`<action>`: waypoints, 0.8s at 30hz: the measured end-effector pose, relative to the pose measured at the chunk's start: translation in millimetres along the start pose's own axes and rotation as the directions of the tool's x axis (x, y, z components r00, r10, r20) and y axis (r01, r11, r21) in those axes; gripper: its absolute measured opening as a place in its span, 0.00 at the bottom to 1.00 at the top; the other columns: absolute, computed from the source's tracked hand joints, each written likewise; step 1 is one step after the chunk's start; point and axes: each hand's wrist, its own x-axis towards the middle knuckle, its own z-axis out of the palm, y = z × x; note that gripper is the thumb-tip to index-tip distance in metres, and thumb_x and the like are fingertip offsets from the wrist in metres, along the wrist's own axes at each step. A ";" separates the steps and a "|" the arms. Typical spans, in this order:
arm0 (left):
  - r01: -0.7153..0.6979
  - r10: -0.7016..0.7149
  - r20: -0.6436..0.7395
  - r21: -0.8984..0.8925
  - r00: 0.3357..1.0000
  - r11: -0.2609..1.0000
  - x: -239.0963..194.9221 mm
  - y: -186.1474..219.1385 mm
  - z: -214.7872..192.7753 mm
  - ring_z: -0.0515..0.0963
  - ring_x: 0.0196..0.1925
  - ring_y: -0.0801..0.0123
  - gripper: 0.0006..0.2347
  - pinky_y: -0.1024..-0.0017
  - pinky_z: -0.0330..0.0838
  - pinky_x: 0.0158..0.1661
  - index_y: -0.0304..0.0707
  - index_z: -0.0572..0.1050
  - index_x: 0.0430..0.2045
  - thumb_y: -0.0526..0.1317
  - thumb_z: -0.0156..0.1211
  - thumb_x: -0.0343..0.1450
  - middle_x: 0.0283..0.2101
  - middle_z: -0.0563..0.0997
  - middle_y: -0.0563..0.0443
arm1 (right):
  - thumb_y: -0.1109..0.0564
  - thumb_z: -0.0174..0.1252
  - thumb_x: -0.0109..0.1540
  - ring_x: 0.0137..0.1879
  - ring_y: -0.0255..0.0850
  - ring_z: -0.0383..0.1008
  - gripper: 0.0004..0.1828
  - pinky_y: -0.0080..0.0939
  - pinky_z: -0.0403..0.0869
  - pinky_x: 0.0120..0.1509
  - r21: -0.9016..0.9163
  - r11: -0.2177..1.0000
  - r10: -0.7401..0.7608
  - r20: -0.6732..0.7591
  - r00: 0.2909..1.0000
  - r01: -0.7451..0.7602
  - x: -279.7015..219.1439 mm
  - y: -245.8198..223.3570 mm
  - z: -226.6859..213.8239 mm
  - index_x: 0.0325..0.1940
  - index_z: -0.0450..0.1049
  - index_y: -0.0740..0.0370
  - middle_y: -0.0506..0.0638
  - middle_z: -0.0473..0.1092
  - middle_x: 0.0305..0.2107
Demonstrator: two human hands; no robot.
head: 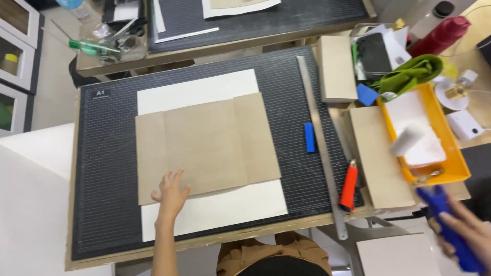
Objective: Applying glue to cardboard with a roller and smoothing a paper sheet over it to create a bonded assembly.
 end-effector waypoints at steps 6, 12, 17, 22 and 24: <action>-0.140 0.120 0.160 0.120 0.980 0.983 32.1 -11.3 -46.4 0.56 0.68 0.48 0.33 0.33 0.45 0.60 0.67 0.61 0.64 0.55 0.67 0.63 0.69 0.53 0.43 | 0.53 0.55 0.63 0.25 0.39 0.64 0.36 0.37 0.70 0.36 -0.581 0.802 0.094 -0.108 0.990 -0.139 -73.4 -52.7 287.0 0.73 0.60 0.23 0.48 0.77 0.54; -0.275 0.202 0.290 0.241 0.936 0.931 67.8 -23.4 -57.2 0.54 0.69 0.42 0.38 0.32 0.44 0.60 0.68 0.56 0.65 0.57 0.72 0.59 0.70 0.50 0.36 | 0.45 0.47 0.65 0.33 0.47 0.74 0.34 0.42 0.70 0.42 -0.871 0.471 0.097 -0.103 0.990 -0.137 -70.4 -8.3 389.3 0.74 0.50 0.13 0.54 0.74 0.26; -0.261 0.168 0.300 0.304 0.939 0.916 80.3 -16.6 -44.5 0.62 0.62 0.40 0.40 0.33 0.49 0.59 0.62 0.55 0.63 0.54 0.76 0.58 0.67 0.52 0.34 | 0.52 0.40 0.65 0.35 0.50 0.72 0.34 0.47 0.70 0.41 -0.945 0.325 0.099 -0.014 0.995 -0.046 -34.4 -39.0 437.3 0.77 0.48 0.28 0.56 0.74 0.32; -0.257 0.169 0.300 0.282 0.939 0.924 88.6 -19.3 -21.8 0.60 0.67 0.32 0.44 0.27 0.49 0.57 0.60 0.57 0.67 0.51 0.79 0.55 0.68 0.55 0.32 | 0.53 0.52 0.63 0.53 0.56 0.79 0.31 0.55 0.80 0.52 -0.965 0.230 -0.161 0.092 0.983 0.128 90.5 -110.3 489.0 0.72 0.63 0.42 0.64 0.76 0.48; -0.244 0.165 0.278 0.280 0.946 0.928 84.7 -17.8 -25.1 0.60 0.67 0.31 0.42 0.31 0.49 0.58 0.57 0.60 0.65 0.45 0.80 0.55 0.68 0.56 0.31 | 0.55 0.53 0.63 0.45 0.57 0.81 0.30 0.49 0.82 0.40 -0.947 0.288 -0.255 0.065 0.965 0.140 143.6 -140.4 501.0 0.72 0.65 0.45 0.70 0.74 0.48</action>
